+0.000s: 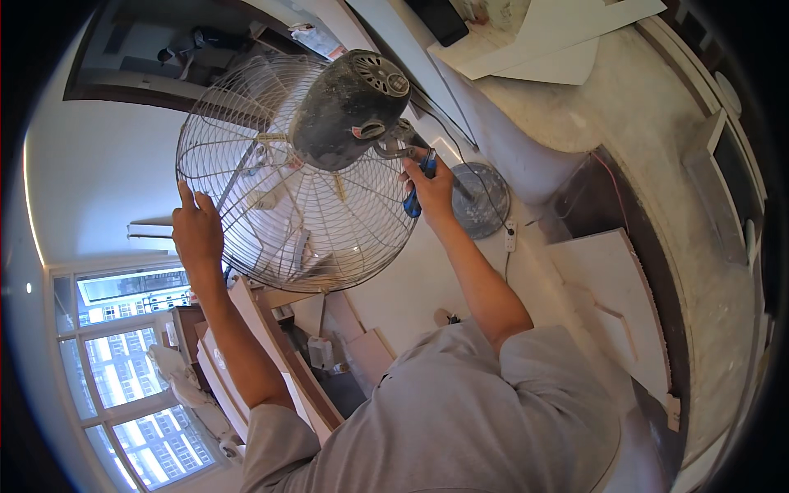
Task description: The person uses a screwdriver on the motor housing of an industrial fan. They then wind a white power cord by hand, place it on a workbench, and plug it into a power strip before picking up an orbital sander and a small block of wood.
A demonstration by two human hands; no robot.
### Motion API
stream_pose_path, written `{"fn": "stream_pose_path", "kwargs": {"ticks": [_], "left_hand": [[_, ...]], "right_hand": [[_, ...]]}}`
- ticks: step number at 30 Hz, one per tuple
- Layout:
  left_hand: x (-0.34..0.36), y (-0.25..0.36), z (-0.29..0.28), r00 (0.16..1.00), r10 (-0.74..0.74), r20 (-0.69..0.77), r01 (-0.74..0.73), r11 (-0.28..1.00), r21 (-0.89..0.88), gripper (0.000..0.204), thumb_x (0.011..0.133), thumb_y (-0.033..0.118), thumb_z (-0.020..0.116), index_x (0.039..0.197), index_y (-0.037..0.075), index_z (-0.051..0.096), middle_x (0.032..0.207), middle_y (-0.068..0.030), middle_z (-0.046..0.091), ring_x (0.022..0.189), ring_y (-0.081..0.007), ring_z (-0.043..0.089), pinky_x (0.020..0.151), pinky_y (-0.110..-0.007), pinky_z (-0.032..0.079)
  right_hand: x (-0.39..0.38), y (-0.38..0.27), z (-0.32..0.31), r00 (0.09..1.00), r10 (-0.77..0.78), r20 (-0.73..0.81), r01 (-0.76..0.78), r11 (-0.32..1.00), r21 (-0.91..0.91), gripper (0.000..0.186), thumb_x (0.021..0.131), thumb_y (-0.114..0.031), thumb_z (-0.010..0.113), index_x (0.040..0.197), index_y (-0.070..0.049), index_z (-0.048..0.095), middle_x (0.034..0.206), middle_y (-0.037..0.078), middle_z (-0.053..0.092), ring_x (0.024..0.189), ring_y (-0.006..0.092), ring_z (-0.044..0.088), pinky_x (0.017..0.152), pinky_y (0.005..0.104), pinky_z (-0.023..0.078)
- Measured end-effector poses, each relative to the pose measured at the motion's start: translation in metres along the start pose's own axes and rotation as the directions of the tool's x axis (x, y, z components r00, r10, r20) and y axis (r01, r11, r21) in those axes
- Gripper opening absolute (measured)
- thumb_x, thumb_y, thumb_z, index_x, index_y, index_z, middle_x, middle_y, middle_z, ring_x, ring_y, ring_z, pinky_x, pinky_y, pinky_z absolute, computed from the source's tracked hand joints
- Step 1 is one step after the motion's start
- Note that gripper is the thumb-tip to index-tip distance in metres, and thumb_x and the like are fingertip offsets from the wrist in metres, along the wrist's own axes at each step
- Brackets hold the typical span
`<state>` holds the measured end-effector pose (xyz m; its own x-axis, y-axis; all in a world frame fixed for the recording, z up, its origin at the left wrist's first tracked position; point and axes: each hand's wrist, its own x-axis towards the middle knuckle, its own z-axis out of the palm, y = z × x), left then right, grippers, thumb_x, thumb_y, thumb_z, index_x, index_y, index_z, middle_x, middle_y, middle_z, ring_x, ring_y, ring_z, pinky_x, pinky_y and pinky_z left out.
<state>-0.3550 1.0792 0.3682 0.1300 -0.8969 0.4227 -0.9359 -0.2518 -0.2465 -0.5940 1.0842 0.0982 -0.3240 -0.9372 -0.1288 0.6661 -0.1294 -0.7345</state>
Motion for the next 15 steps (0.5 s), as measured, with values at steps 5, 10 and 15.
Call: {"fn": "stream_pose_path", "kwargs": {"ticks": [5,10,15], "left_hand": [[0.000,0.004,-0.004,1.000,-0.007,-0.005,0.007,1.000,0.024,0.049,0.093,0.033,0.037,0.136,0.008,0.042,0.087,-0.0307,0.059,0.082,-0.0468,0.060,0.074,-0.052,0.048],[-0.001,0.001,-0.001,1.000,-0.028,-0.006,0.028,0.999,0.031,0.049,0.093,0.033,0.037,0.136,0.009,0.042,0.088,-0.0300,0.060,0.083,-0.0467,0.060,0.075,-0.052,0.048],[-0.001,0.003,-0.004,1.000,-0.007,-0.017,0.007,1.000,0.019,0.049,0.093,0.032,0.037,0.135,0.007,0.043,0.086,-0.0302,0.060,0.081,-0.0460,0.060,0.075,-0.051,0.048]], "right_hand": [[-0.002,-0.006,-0.002,1.000,0.018,0.018,-0.017,1.000,-0.015,0.028,0.083,-0.010,0.068,0.107,0.001,0.059,0.083,0.005,0.063,0.060,0.0098,0.059,0.048,0.0211,0.043],[-0.009,-0.005,-0.015,0.991,0.026,0.134,-0.006,0.989,-0.149,0.027,0.080,-0.012,0.071,0.104,-0.002,0.061,0.084,0.002,0.063,0.060,0.0079,0.057,0.053,0.0214,0.044],[-0.029,0.014,-0.021,0.954,-0.099,0.281,0.216,0.881,-0.421,0.019,0.078,-0.013,0.073,0.091,-0.002,0.066,0.081,0.002,0.064,0.071,0.0086,0.057,0.065,0.0231,0.045]]}}
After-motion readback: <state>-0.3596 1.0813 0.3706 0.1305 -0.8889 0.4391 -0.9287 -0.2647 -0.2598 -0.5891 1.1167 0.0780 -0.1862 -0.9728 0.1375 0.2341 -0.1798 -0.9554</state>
